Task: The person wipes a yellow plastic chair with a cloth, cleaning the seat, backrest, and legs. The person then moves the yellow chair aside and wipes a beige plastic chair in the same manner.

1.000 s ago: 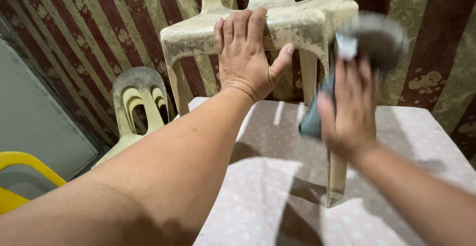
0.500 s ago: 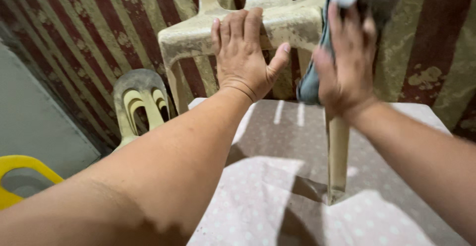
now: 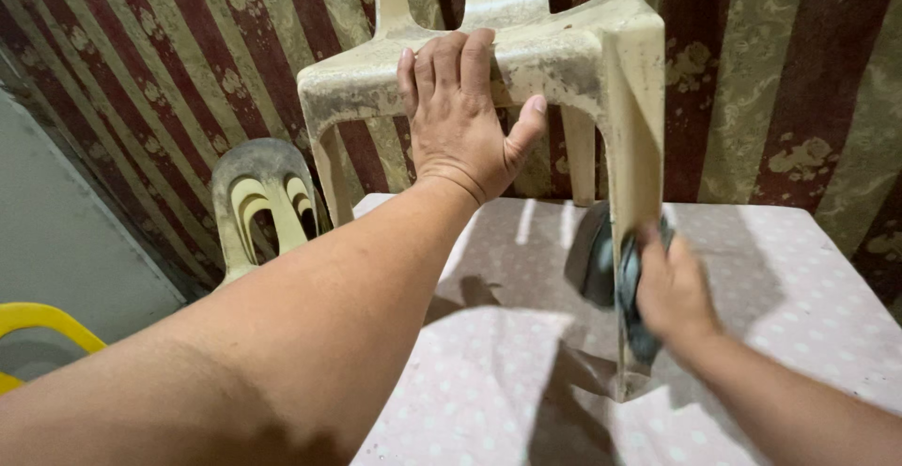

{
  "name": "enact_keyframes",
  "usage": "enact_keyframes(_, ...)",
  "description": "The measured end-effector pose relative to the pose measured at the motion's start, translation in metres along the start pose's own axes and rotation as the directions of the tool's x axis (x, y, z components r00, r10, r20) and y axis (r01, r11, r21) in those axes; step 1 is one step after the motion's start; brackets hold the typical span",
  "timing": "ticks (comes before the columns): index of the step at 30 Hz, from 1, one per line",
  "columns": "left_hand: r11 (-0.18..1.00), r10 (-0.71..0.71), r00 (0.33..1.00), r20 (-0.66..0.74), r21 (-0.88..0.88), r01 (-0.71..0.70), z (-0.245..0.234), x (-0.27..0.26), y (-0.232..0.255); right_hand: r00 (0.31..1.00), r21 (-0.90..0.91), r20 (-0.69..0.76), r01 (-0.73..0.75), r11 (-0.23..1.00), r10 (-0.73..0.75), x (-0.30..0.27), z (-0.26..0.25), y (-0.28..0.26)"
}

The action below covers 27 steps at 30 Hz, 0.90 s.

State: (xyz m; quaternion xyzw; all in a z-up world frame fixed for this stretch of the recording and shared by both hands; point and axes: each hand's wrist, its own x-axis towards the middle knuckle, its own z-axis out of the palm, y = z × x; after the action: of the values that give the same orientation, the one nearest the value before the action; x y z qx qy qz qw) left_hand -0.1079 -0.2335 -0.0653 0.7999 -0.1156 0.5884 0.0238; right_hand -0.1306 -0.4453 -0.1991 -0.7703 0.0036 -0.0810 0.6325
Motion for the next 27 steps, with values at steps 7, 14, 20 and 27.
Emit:
enact_keyframes(7, 1.000, 0.013, 1.000, 0.002, 0.005, -0.013, -0.003, -0.001, -0.002, 0.854, 0.019, -0.245, 0.478, 0.878, -0.459, 0.097, -0.008, -0.095)
enact_keyframes(14, 1.000, 0.005, 1.000, 0.008, -0.013, -0.005, 0.000, -0.002, -0.002, 0.822, -0.032, -0.194, 0.540, 0.841, -0.535, 0.078, -0.003, -0.053)
enact_keyframes(20, 1.000, 0.011, 1.000, 0.006, -0.019, -0.011, 0.002, -0.001, -0.001, 0.980, -0.159, -0.049, 0.184, 0.970, -0.194, 0.037, 0.003, 0.053)
enact_keyframes(27, 0.999, 0.014, 1.000, -0.005, -0.035, -0.014, -0.001, -0.003, -0.003, 0.992, -0.132, -0.030, 0.116, 0.985, -0.121, 0.022, -0.010, 0.004)
